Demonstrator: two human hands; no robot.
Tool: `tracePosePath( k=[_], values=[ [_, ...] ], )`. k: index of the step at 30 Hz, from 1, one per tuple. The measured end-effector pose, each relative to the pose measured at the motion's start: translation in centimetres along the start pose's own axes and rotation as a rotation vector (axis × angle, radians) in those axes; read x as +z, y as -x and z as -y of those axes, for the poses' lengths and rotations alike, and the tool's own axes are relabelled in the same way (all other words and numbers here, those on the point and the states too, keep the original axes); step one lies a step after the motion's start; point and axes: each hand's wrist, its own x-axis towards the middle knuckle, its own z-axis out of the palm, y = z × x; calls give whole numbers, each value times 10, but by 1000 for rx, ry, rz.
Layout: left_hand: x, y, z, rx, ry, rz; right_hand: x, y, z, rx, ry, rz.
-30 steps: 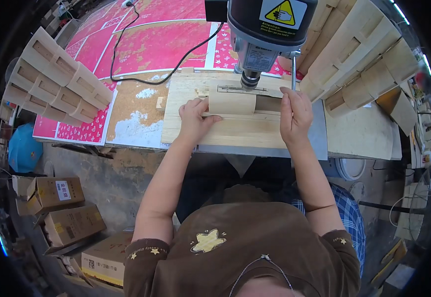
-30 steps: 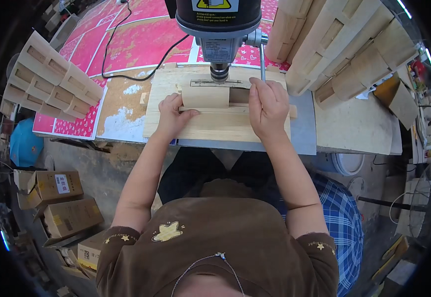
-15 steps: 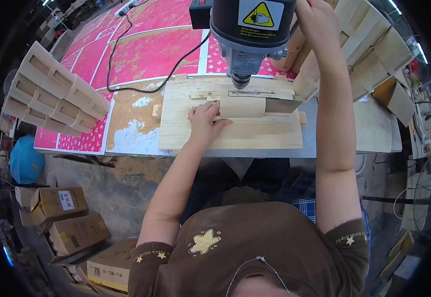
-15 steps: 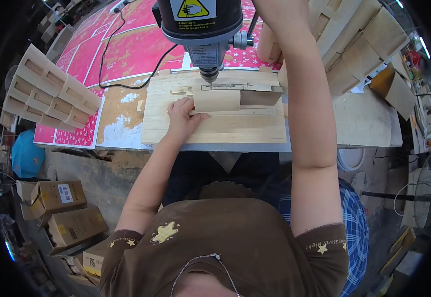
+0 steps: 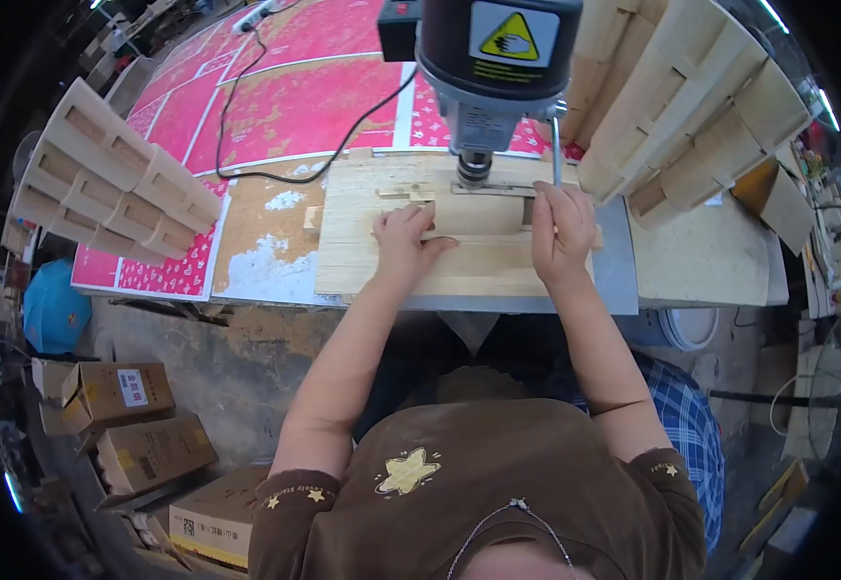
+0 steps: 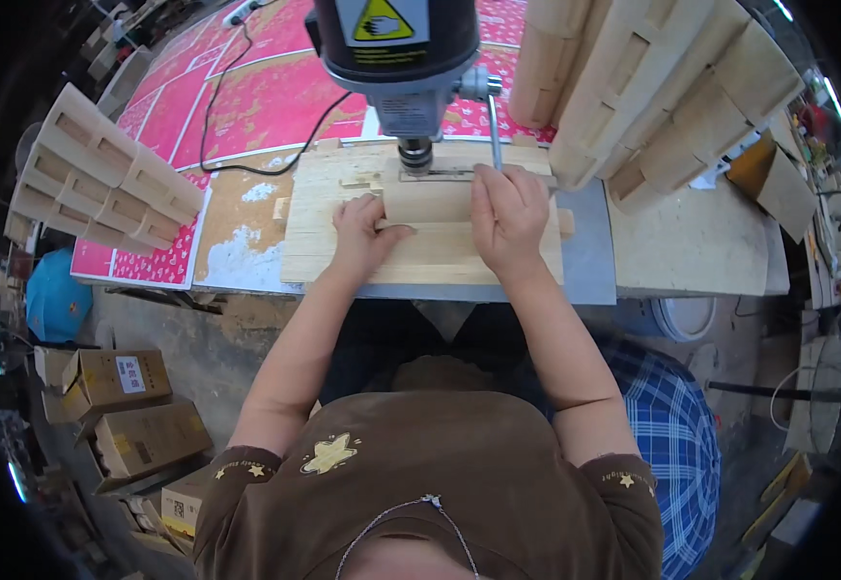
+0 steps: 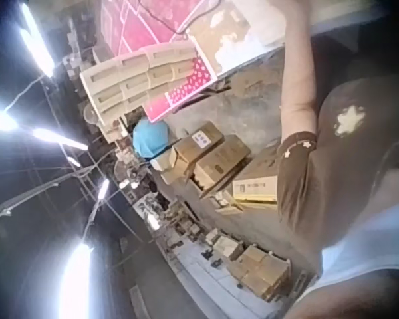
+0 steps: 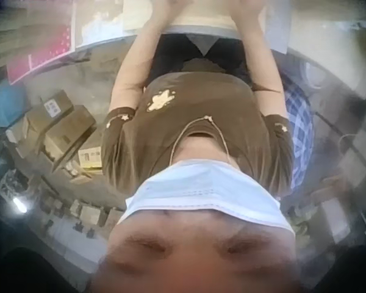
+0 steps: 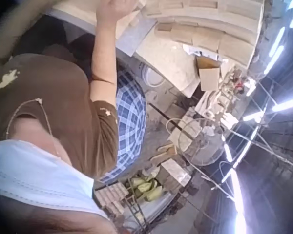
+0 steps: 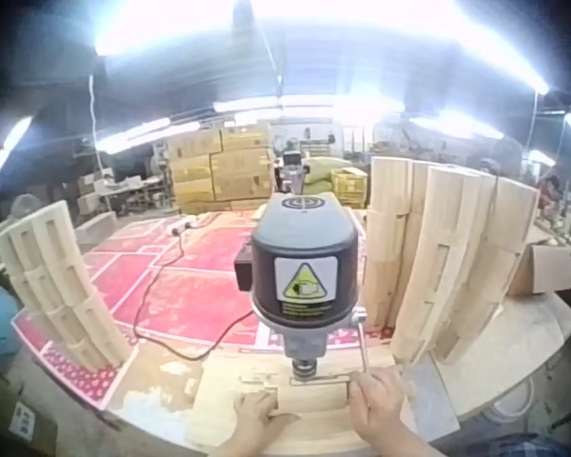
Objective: Using a drill press to create slots or holes in cylindrical wooden furniture components.
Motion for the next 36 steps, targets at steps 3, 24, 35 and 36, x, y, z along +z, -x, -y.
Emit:
tracePosePath(
  k=[3, 24, 35, 36],
  values=[
    [5, 7, 16, 19, -12, -55, 3, 6, 0, -50, 39, 0],
    [1, -5, -12, -195, 291, 12, -25, -41, -77, 486, -273, 588],
    [-99, 49, 12, -112, 445, -77, -52, 15, -32, 262, 45, 751],
    [-111, 56, 18, -233, 465, -42, -51, 17, -27, 250, 72, 757]
  ],
)
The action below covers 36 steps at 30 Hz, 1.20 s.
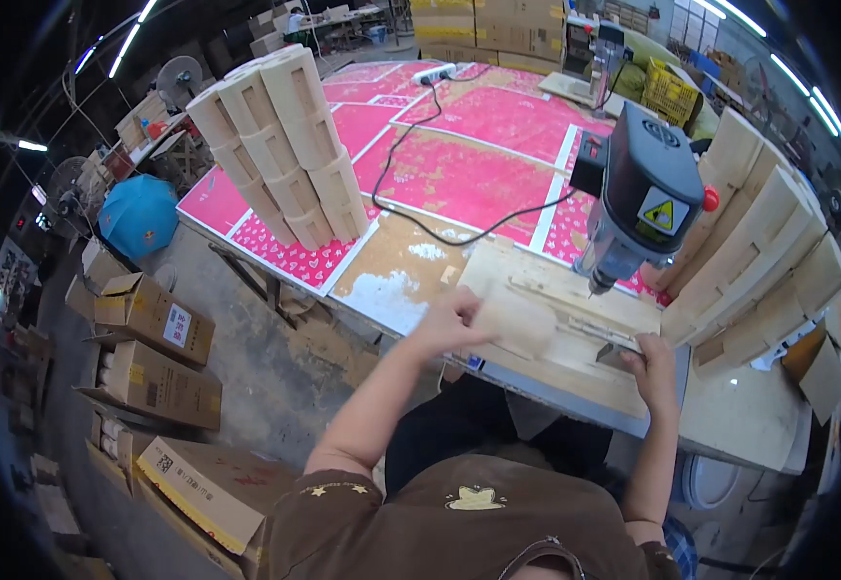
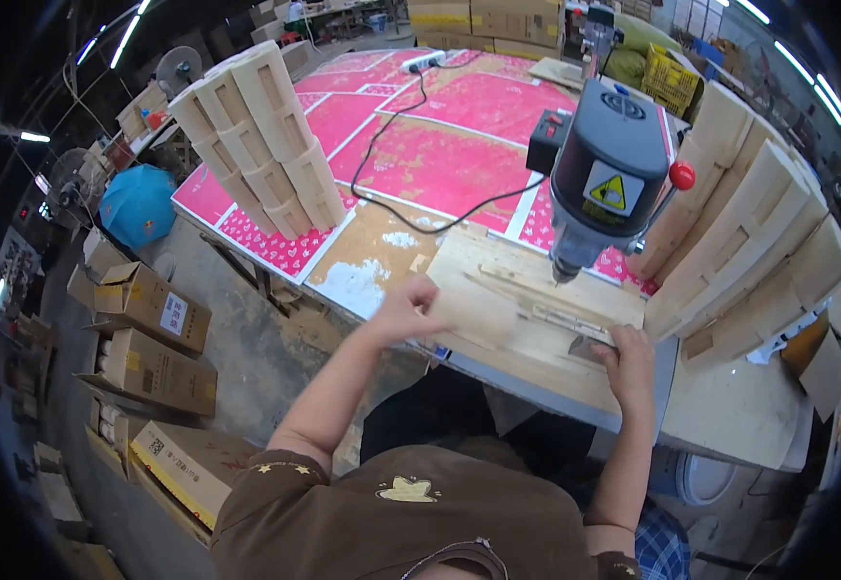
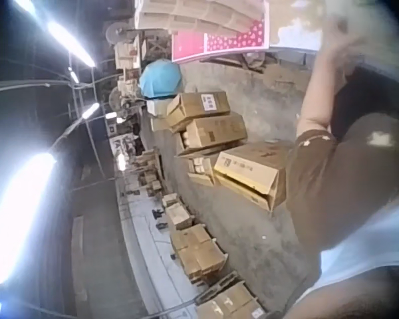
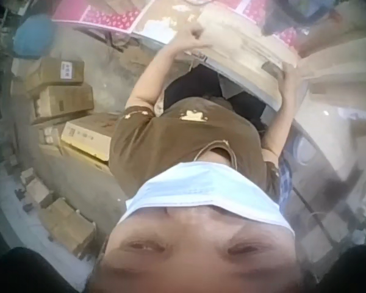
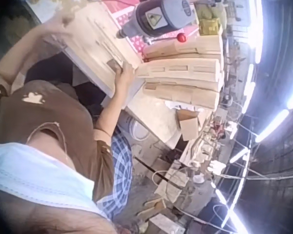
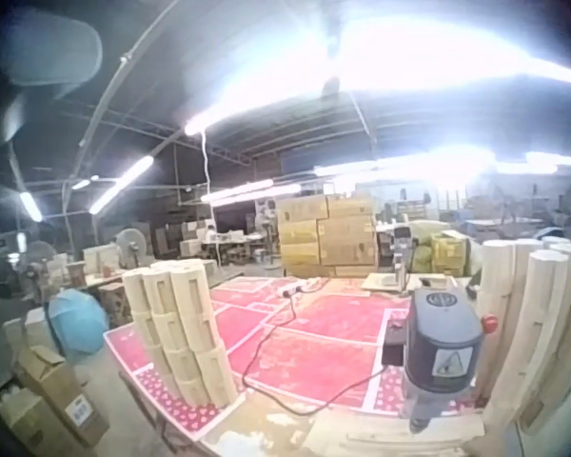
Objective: Using a drill press to create slots or holes in cylindrical wooden furniture components.
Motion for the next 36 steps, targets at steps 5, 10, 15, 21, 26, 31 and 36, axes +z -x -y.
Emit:
tracePosePath(
  k=[5, 10, 15, 21, 26, 31, 36],
  values=[
    [-12, -7, -38, -503, 265, -92, 11, 0, -3, -73, 14, -56],
    [11, -12, -37, -587, 288, -116, 6, -8, 8, -24, 25, -48],
    [32, -26, -24, -582, 312, -86, 3, -4, -4, -14, 6, -22],
    [12, -22, -14, -647, 422, -86, 4, -16, 15, -125, 19, -15],
    [32, -30, -16, -641, 261, 66, 2, 16, -11, -91, -34, -14],
    [34, -3, -30, -605, 244, -24, -2, 39, -5, -52, -87, -55],
    [32, 6, -32, -616, 211, -84, -3, 36, 0, -24, -189, -87]
  ],
)
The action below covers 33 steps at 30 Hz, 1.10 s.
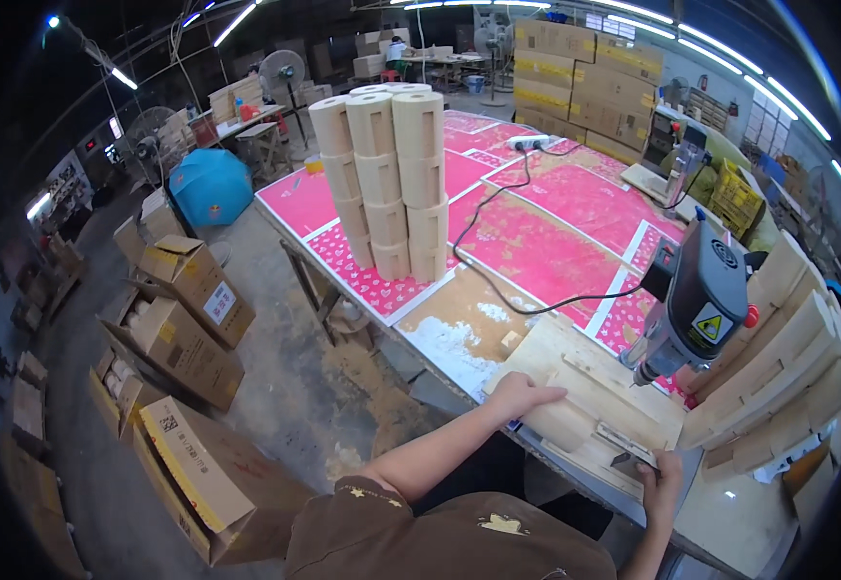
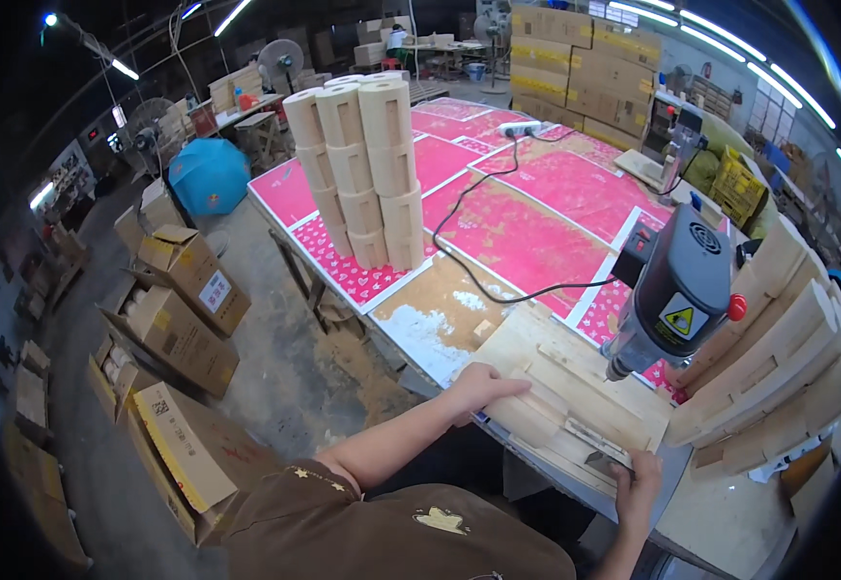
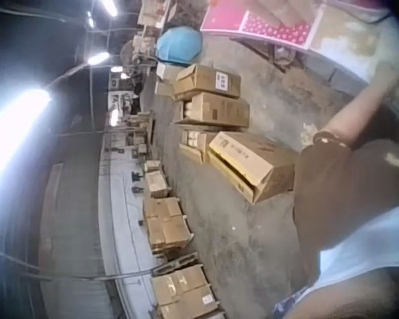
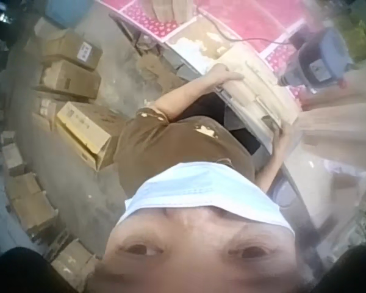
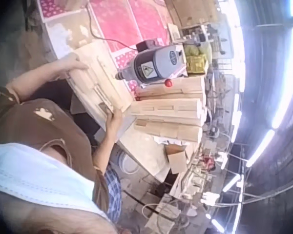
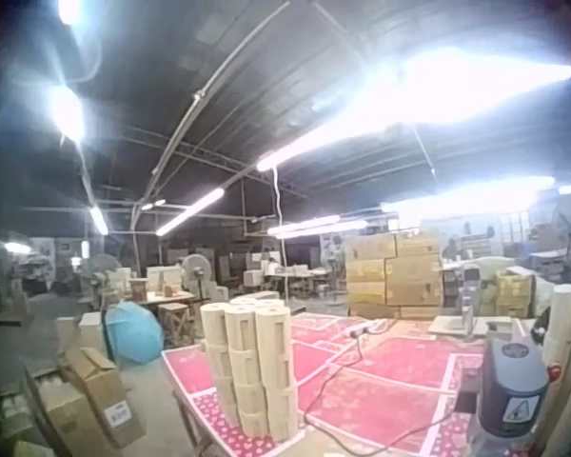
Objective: Using a drill press to create slots or holes in cylindrical wooden furniture components.
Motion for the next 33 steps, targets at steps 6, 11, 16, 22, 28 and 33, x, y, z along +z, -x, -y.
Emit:
tracePosePath(
  k=[6, 11, 16, 22, 28, 33],
  values=[
    [15, -8, -4, 2, -21, 73, 3, -5, -7, -123, 86, 0],
    [54, -10, 15, -33, 186, 151, 23, -27, 10, -123, 107, 13],
    [57, -16, 22, 156, 83, 169, 20, -30, 5, -77, 176, -49],
    [61, -12, 35, 795, -290, -18, 26, -37, 1, 6, 223, -124],
    [63, -40, 37, 778, -286, -74, 46, -68, -14, -33, 189, -157],
    [48, -46, 22, 449, 10, 87, 52, -75, -3, -19, 181, -141]
  ],
)
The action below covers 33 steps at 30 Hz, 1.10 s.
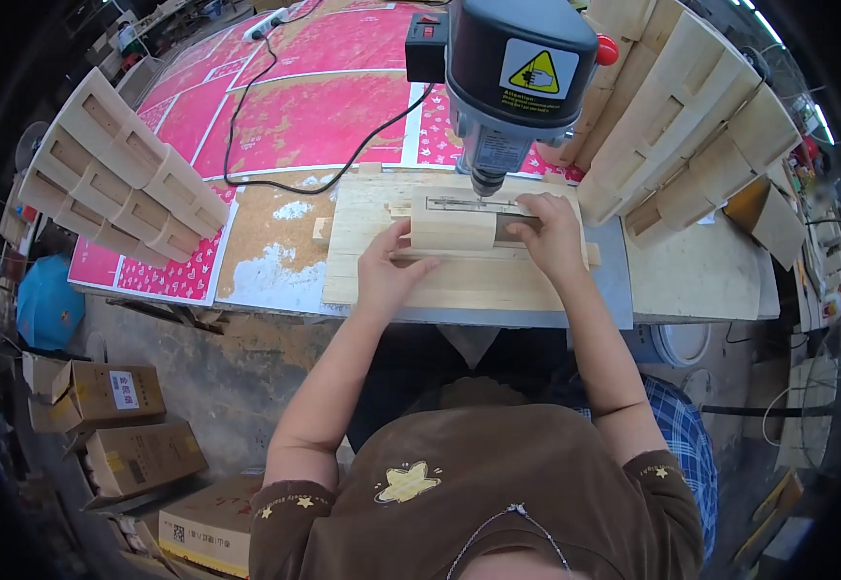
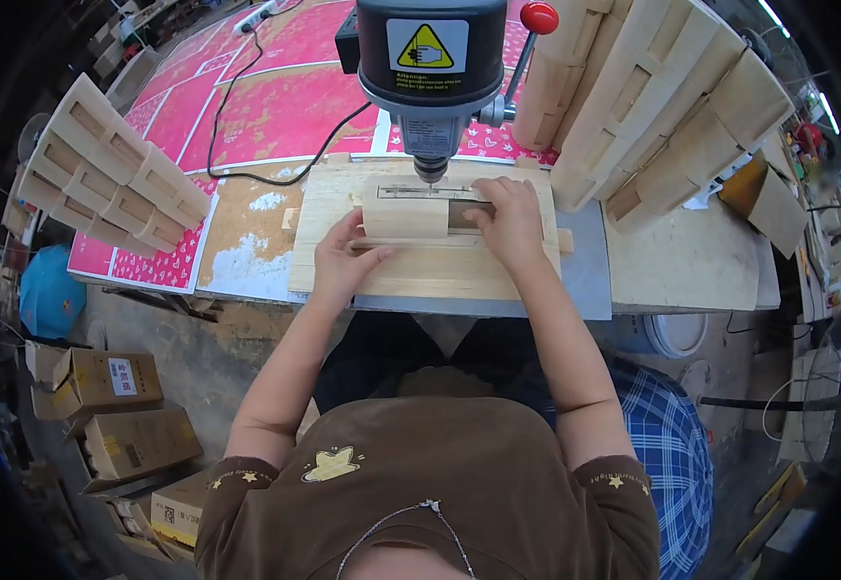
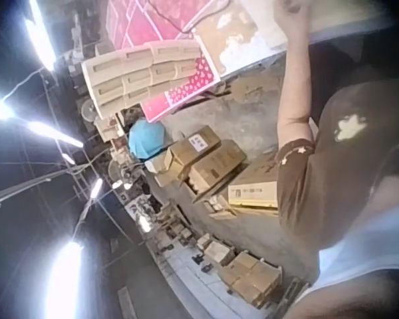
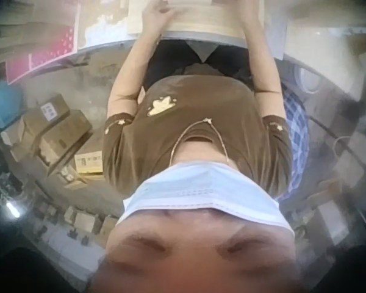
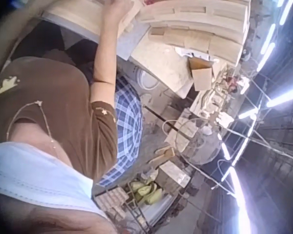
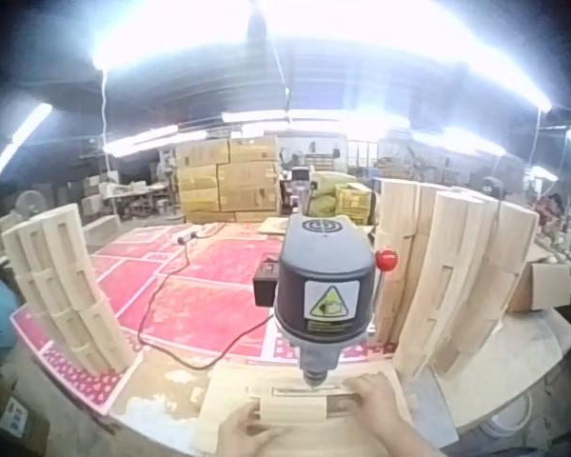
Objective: Using a drill press to create slots or holes in cylindrical wooden furniture components.
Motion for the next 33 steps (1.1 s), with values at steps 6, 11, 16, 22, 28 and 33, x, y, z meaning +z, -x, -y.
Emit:
tracePosePath(
  k=[6, 11, 16, 22, 28, 33],
  values=[
    [0, -24, 19, 392, -314, 18, -3, -1, -2, 75, -253, -132],
    [0, -27, 29, 354, -386, -19, -30, -23, -3, 222, -600, -216],
    [-4, -24, 22, 329, -431, 30, -101, -115, 34, 72, -581, -483],
    [2, -25, 19, 241, -374, 73, -119, -147, 51, 136, -40, -342],
    [-7, -22, 27, 312, -465, 33, -119, -100, 74, 88, -118, -382],
    [1, -31, 20, 278, -433, 56, -110, -43, 79, -60, -61, -396]
  ],
)
